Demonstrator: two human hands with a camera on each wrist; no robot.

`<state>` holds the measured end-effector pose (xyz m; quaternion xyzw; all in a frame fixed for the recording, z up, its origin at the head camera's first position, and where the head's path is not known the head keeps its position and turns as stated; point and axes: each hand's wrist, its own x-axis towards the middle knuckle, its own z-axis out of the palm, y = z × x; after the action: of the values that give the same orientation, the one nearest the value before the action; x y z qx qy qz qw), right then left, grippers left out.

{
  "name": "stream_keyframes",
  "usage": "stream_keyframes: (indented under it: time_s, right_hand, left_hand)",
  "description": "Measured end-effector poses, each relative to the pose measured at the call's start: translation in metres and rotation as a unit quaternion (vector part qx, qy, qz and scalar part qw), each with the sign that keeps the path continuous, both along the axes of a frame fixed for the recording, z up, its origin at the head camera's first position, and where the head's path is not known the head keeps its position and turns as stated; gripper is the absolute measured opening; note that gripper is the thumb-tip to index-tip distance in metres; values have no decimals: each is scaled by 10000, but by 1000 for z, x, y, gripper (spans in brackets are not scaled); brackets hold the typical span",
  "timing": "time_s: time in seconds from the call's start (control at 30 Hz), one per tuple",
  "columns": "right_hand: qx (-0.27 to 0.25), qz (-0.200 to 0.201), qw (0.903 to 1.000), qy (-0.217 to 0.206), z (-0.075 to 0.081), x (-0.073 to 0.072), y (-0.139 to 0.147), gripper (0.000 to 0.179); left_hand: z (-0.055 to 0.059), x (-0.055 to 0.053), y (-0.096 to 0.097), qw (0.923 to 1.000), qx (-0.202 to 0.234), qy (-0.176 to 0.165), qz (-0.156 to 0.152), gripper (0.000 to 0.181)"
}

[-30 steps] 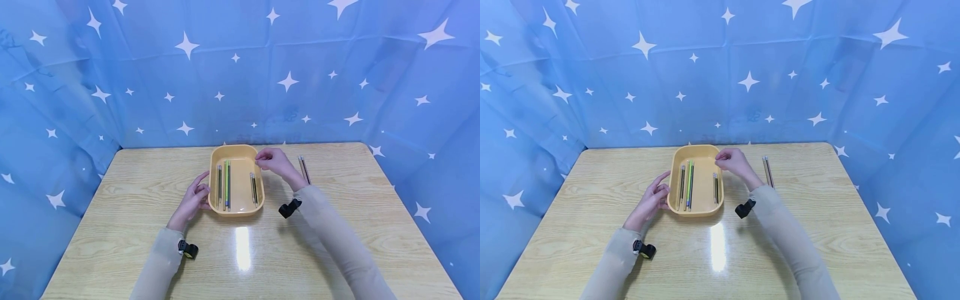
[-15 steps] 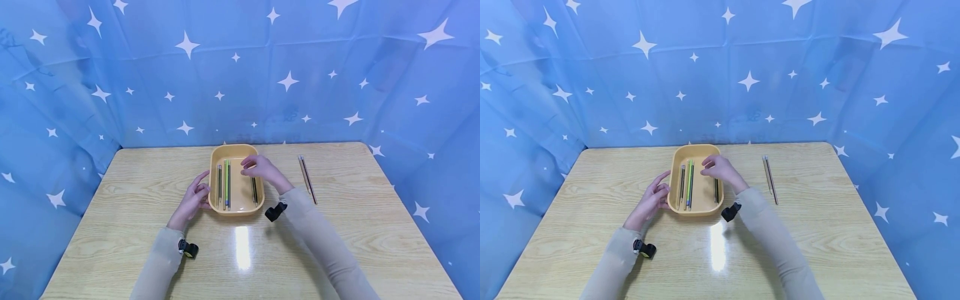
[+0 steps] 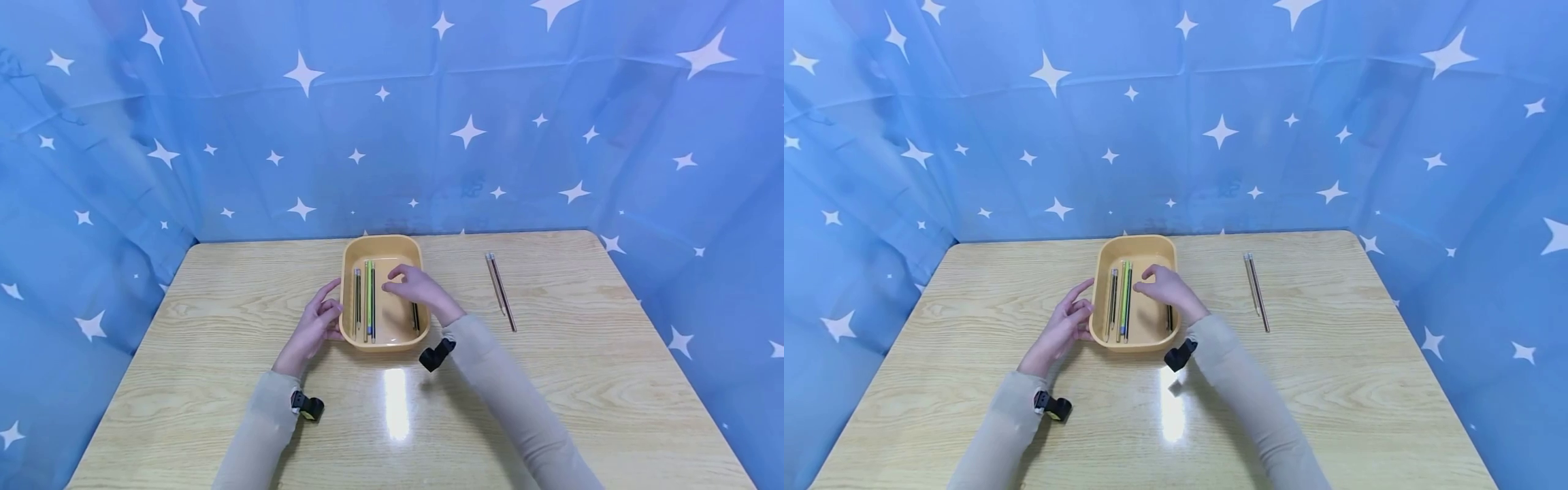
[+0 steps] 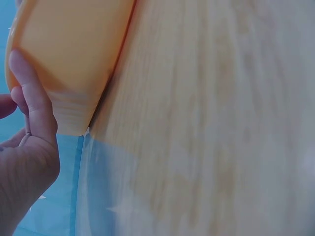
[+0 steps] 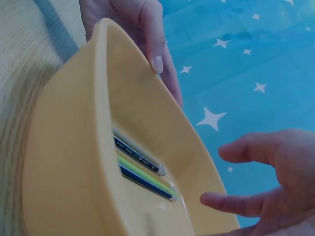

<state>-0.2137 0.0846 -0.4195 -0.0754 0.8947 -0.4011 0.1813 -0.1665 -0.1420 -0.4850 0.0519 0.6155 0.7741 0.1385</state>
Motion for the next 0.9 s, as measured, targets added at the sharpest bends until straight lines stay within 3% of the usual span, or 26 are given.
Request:
stream_keyframes:
  time_s: [0.23, 0.5, 0.9]
  right_hand:
    - [33, -179, 9998, -42, -9, 5, -6, 35]
    - [-565, -318, 9975, -263, -20, 5, -8, 31]
    - [-615, -339, 9974, -142, -20, 8, -13, 37]
  left_hand:
    - [-1, 0, 0, 10000, -10, 6, -79, 59]
    - [1, 0, 1, 9999, -6, -34, -153, 60]
    - [17, 6, 3, 9998, -132, -16, -134, 60]
